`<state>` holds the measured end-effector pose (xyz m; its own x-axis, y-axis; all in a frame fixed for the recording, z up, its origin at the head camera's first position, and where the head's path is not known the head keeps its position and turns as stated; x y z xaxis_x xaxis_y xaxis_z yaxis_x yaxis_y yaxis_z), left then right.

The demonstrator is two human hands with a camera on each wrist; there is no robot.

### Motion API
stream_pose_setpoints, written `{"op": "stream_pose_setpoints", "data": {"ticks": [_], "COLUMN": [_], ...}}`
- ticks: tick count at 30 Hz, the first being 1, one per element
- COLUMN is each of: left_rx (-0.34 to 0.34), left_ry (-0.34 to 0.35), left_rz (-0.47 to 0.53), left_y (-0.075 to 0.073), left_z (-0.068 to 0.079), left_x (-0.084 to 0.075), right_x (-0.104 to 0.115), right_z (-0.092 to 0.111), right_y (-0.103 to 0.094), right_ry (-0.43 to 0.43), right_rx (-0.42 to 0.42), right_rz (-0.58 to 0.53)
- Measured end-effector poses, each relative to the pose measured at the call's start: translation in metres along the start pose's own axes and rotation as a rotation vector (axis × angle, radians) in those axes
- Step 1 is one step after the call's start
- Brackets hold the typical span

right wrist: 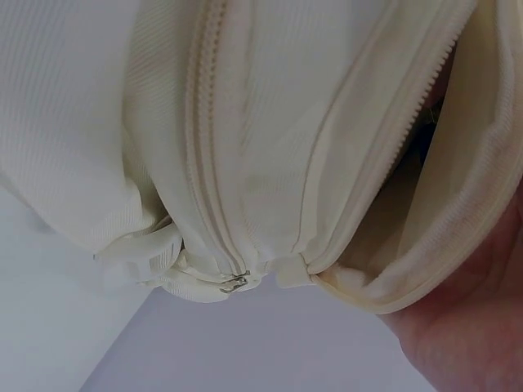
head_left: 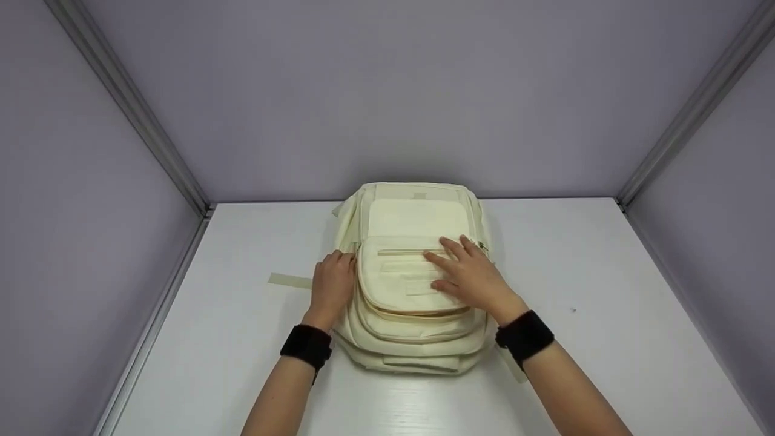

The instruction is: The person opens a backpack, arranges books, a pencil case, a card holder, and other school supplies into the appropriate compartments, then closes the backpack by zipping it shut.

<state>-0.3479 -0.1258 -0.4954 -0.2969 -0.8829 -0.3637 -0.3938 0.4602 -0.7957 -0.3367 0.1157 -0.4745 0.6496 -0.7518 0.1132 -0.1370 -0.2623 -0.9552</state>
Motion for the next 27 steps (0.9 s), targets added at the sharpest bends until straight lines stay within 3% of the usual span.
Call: {"op": "stream_pose_setpoints", "data": {"ticks": [11,22,27], "left_rx": [0.030,0.077,0.083], "left_ry": [-0.071,-0.074,-0.077], "left_rz": [0.199,0.204,0.229], "left_y": [-0.005,-0.015,-0.018], "left_z": [0.009,0.032,0.043], "left_x": [-0.001,-0.007,-0.011], "right_x": [-0.001,0.005,0.005], "right_z": [0.000,-0.002,-0.002], "right_y": [0.002,-0.003,-0.003], "right_ry": [0.016,-0.069,-0.064], "right_rx": [0.014,-0.047,-0.031], "right_rz": [-0.025,0.021,0.039]}}
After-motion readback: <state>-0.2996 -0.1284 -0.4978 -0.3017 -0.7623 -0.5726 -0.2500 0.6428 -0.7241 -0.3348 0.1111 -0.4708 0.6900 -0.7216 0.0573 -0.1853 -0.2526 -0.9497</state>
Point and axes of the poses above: each hand's wrist, its own z-axis away from the middle knuckle, its own y-axis out of the palm, x = y × z, the point moved 8 cm from there along -z, towards the middle knuckle, and after that the axes turned 1 degree about -x, right-handed, at the moved point
